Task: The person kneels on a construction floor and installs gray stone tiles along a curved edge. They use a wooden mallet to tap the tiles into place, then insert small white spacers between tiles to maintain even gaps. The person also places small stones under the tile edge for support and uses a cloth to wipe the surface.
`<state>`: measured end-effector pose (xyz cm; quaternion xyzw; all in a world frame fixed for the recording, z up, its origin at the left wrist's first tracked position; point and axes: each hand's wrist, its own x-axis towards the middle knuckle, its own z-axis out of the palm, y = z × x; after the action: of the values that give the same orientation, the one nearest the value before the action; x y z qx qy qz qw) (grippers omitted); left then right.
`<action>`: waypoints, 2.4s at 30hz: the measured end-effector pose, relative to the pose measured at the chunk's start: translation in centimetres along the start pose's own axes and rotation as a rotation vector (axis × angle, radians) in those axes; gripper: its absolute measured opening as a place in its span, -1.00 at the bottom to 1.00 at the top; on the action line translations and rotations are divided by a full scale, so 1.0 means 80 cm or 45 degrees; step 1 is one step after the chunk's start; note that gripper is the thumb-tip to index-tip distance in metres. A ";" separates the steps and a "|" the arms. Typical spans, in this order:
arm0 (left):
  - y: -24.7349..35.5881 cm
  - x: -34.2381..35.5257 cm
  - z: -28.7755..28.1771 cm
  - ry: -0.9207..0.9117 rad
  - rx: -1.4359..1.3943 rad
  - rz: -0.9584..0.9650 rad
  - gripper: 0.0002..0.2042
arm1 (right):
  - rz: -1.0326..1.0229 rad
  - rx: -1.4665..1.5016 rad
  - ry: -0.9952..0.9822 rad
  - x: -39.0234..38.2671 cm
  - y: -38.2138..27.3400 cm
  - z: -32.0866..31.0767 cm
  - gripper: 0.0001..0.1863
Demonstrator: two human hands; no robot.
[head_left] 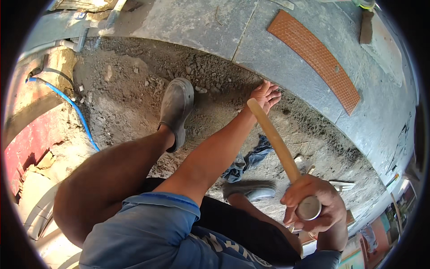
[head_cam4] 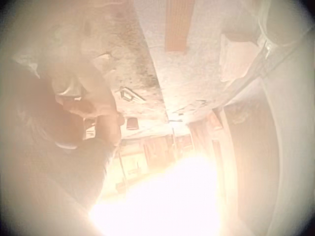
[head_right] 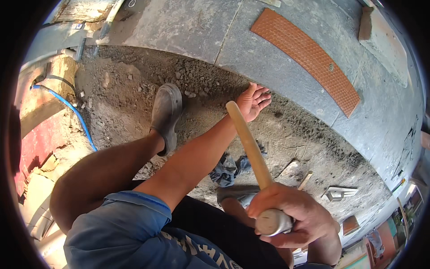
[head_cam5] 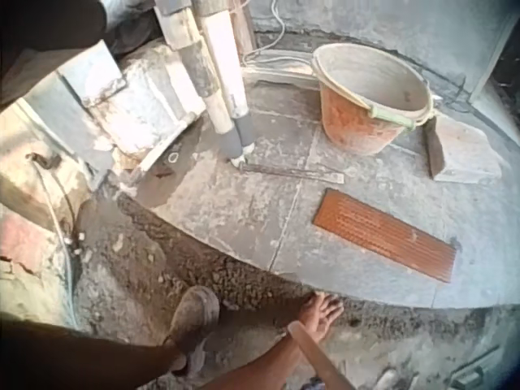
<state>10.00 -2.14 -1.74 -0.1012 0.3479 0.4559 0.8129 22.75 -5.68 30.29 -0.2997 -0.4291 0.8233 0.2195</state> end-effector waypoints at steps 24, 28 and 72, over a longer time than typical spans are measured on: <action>-0.007 -0.005 0.012 0.143 0.007 0.060 -0.49 | 0.039 -1.322 -0.209 0.201 0.183 0.127 -0.68; -0.007 -0.006 0.017 0.154 0.020 0.068 -0.49 | 0.093 -1.453 -0.262 0.218 0.196 0.128 -0.74; -0.009 0.000 0.011 0.157 0.102 0.095 -0.46 | 0.124 -1.659 0.025 -0.066 0.122 -0.006 -0.77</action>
<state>10.98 -2.09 -1.23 -0.0833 0.4187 0.4644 0.7759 25.85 -13.92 23.50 -0.3981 -0.8241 0.4009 -0.0409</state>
